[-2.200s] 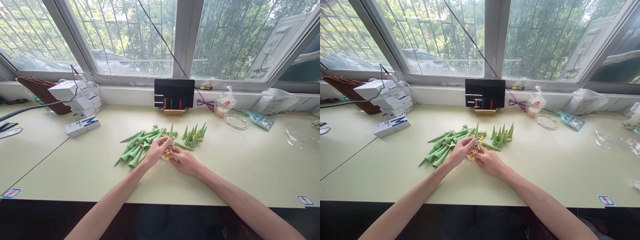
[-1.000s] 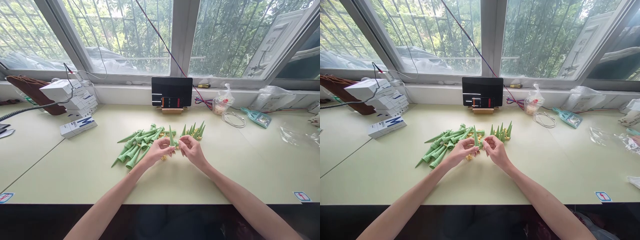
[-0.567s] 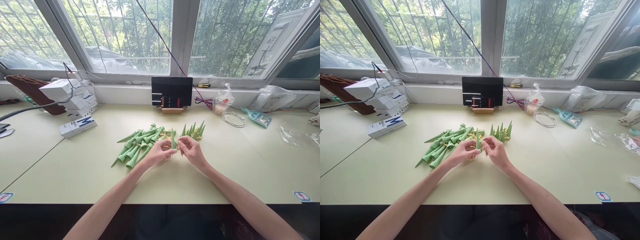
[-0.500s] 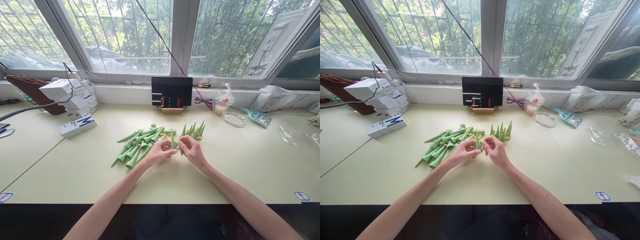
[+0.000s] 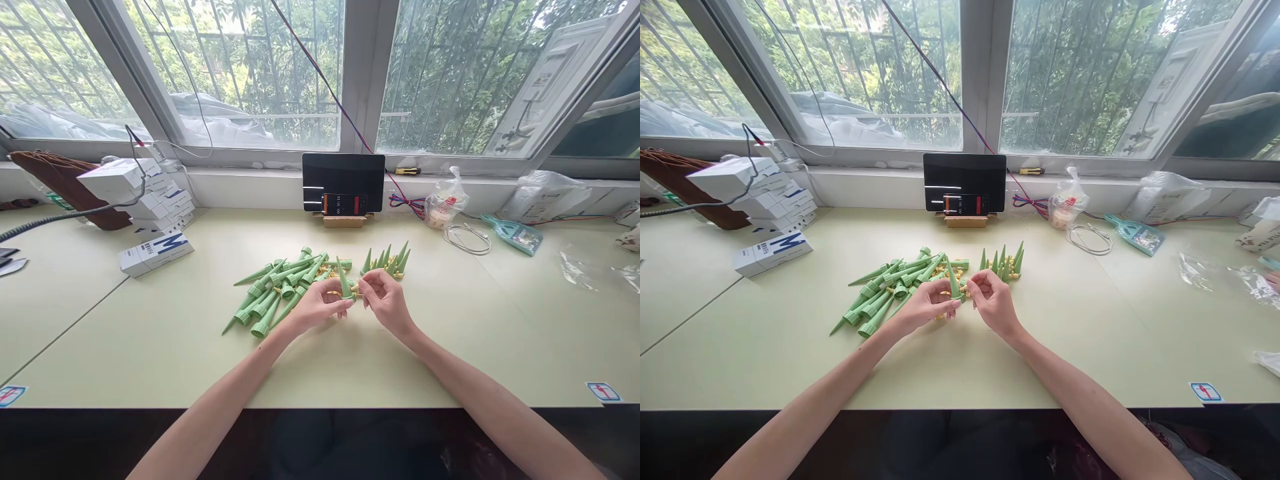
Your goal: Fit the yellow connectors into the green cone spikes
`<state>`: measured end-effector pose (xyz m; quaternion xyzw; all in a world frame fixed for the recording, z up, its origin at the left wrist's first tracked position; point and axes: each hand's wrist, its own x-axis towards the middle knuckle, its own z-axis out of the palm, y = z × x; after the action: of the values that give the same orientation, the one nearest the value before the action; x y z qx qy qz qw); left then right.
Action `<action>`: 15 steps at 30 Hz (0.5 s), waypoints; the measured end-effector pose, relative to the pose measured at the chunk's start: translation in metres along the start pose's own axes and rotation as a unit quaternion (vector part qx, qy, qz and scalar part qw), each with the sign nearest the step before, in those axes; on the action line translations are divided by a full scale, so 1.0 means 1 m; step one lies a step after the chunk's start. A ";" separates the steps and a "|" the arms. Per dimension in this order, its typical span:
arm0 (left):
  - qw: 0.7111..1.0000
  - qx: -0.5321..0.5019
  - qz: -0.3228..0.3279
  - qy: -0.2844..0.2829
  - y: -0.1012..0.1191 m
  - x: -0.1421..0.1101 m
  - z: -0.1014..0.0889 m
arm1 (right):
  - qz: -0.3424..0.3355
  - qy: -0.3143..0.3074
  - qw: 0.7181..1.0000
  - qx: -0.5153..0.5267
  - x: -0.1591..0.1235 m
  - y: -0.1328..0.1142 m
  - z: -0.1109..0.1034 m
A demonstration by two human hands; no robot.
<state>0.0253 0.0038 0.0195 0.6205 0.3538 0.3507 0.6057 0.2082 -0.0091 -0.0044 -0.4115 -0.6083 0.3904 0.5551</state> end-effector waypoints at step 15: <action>1.000 0.010 -0.003 0.002 -0.005 0.000 -0.003 | -0.015 -0.012 0.999 -0.046 -0.001 0.001 0.000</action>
<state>0.0228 0.0050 0.0150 0.6248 0.3599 0.3465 0.6000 0.2086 -0.0093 -0.0057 -0.4226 -0.6380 0.3586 0.5345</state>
